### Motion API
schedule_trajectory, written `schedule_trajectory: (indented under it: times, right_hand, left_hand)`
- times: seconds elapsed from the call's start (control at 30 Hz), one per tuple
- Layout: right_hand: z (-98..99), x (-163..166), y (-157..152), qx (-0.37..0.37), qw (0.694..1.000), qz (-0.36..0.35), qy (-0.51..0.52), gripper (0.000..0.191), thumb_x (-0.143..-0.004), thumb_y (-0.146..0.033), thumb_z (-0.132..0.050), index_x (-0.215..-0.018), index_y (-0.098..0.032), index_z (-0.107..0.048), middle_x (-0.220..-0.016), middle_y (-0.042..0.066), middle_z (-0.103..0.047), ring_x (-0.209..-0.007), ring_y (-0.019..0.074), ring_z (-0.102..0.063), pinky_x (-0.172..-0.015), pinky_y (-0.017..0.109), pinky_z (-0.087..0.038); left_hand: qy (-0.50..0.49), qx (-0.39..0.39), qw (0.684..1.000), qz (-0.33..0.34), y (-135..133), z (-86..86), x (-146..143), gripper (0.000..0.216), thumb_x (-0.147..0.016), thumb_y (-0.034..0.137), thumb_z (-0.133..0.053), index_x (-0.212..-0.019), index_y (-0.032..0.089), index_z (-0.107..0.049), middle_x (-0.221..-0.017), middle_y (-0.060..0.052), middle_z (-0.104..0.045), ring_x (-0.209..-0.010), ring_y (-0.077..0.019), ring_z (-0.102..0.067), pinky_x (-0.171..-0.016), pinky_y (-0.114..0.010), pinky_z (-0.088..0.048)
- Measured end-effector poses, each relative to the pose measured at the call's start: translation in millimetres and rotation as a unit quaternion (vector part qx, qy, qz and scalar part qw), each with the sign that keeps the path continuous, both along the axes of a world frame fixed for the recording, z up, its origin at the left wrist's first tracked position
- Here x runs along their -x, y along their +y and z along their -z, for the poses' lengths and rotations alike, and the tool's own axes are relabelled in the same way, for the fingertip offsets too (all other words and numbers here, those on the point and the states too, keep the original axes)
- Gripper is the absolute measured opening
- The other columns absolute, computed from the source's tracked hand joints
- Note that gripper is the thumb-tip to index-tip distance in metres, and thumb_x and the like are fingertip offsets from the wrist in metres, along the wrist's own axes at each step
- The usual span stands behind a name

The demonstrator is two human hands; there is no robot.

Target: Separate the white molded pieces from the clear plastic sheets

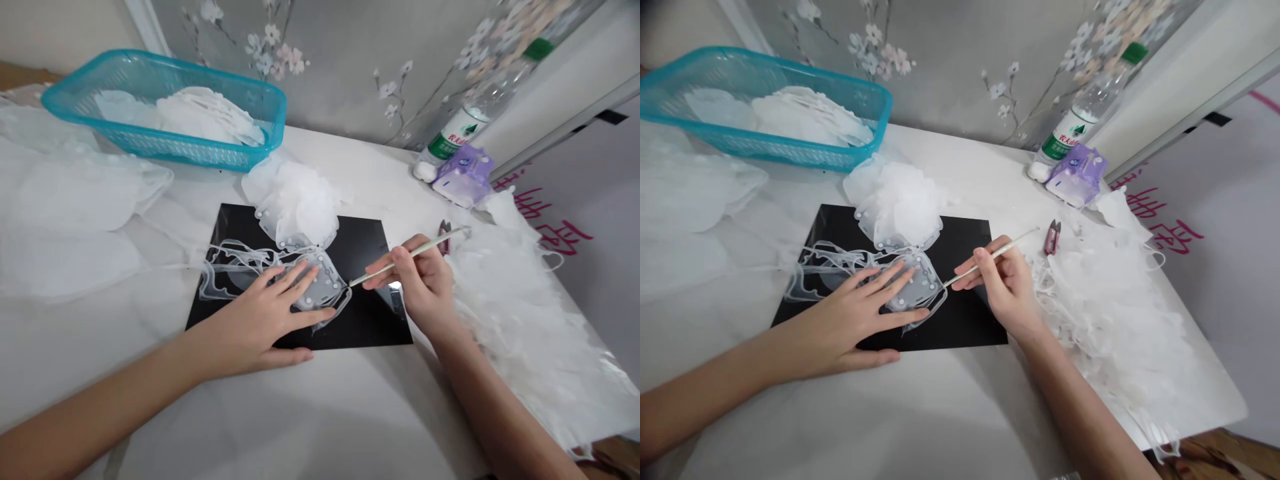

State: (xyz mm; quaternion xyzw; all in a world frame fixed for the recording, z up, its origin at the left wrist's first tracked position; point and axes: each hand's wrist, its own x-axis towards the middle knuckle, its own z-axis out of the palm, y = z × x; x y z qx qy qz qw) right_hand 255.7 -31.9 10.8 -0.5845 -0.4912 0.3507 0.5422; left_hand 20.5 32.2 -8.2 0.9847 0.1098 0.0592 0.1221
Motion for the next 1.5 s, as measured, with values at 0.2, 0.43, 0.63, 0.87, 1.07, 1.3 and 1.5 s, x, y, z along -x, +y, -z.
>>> schedule_trajectory:
  times: [0.2,0.43,0.63,0.87,1.07,1.3,1.5]
  right_hand:
    - [1.9,6,0,0.017,1.000,0.000,0.015,0.022,-0.088,-0.041,-0.048,-0.079,-0.022,-0.042,-0.071,-0.001,-0.069,-0.052,0.0138,-0.065,-0.048,0.026,-0.055]
    - [-1.6,6,-2,0.002,1.000,-0.005,-0.002,0.021,-0.088,-0.040,-0.048,-0.078,-0.023,-0.042,-0.069,-0.001,-0.068,-0.052,0.0139,-0.065,-0.049,0.028,-0.057]
    - [-0.9,5,3,0.011,0.998,0.043,0.035,0.025,-0.087,-0.043,-0.050,-0.077,-0.021,-0.043,-0.066,-0.001,-0.068,-0.047,0.0122,-0.062,-0.046,0.025,-0.053]
    - [10.8,-39,14,0.145,0.968,0.171,-0.108,0.033,-0.074,-0.045,-0.063,-0.088,-0.016,-0.055,-0.051,-0.004,-0.056,-0.029,0.0063,-0.036,-0.029,0.020,-0.026]
    - [15.5,-32,9,0.059,0.900,0.146,-0.407,0.036,-0.073,-0.037,-0.066,-0.102,-0.018,-0.059,-0.089,0.006,-0.059,-0.042,0.0077,-0.044,-0.048,0.030,-0.045]
    - [8.1,20,-5,-0.028,0.876,-0.275,-0.396,0.020,-0.091,-0.022,-0.041,-0.100,-0.023,-0.059,-0.103,0.005,-0.061,-0.090,0.0150,-0.061,-0.070,0.026,-0.051]
    - [19.1,23,-7,-0.046,0.880,-0.235,-0.411,0.019,-0.092,-0.021,-0.041,-0.096,-0.020,-0.059,-0.093,0.006,-0.064,-0.080,0.0139,-0.063,-0.070,0.025,-0.051]
  left_hand:
    - [-0.006,-0.003,1.000,0.002,0,1.1,1,0.052,-0.087,0.053,-0.041,-0.136,0.034,-0.036,-0.149,-0.016,-0.022,-0.137,-0.0347,-0.017,-0.102,-0.049,-0.023]
    - [-0.010,-0.005,1.000,0.002,1,1.5,1,0.052,-0.087,0.052,-0.043,-0.136,0.034,-0.037,-0.149,-0.016,-0.021,-0.136,-0.0359,-0.020,-0.102,-0.049,-0.024]
    - [0.000,0.006,1.000,0.000,1,1.8,1,0.052,-0.088,0.052,-0.041,-0.136,0.036,-0.035,-0.150,-0.016,-0.020,-0.137,-0.0351,-0.017,-0.102,-0.050,-0.022]
    - [-0.014,0.019,1.000,0.000,1,0.8,2,0.050,-0.087,0.051,-0.044,-0.134,0.035,-0.040,-0.150,-0.012,-0.020,-0.136,-0.0351,-0.020,-0.103,-0.049,-0.023]
    - [-0.008,0.011,1.000,0.000,2,1.0,3,0.051,-0.087,0.051,-0.044,-0.135,0.035,-0.039,-0.149,-0.015,-0.022,-0.136,-0.0353,-0.019,-0.102,-0.050,-0.024]
    - [-0.061,-0.027,0.998,0.009,-4,0.4,-2,0.034,-0.090,0.040,-0.045,-0.117,0.023,-0.056,-0.143,-0.017,-0.036,-0.131,-0.0280,-0.034,-0.102,-0.046,-0.024]
    - [-0.183,-0.120,0.975,0.042,-7,2.3,-2,0.013,-0.086,0.016,-0.051,-0.089,0.016,-0.064,-0.094,-0.004,-0.068,-0.088,-0.0155,-0.059,-0.083,-0.033,-0.039]
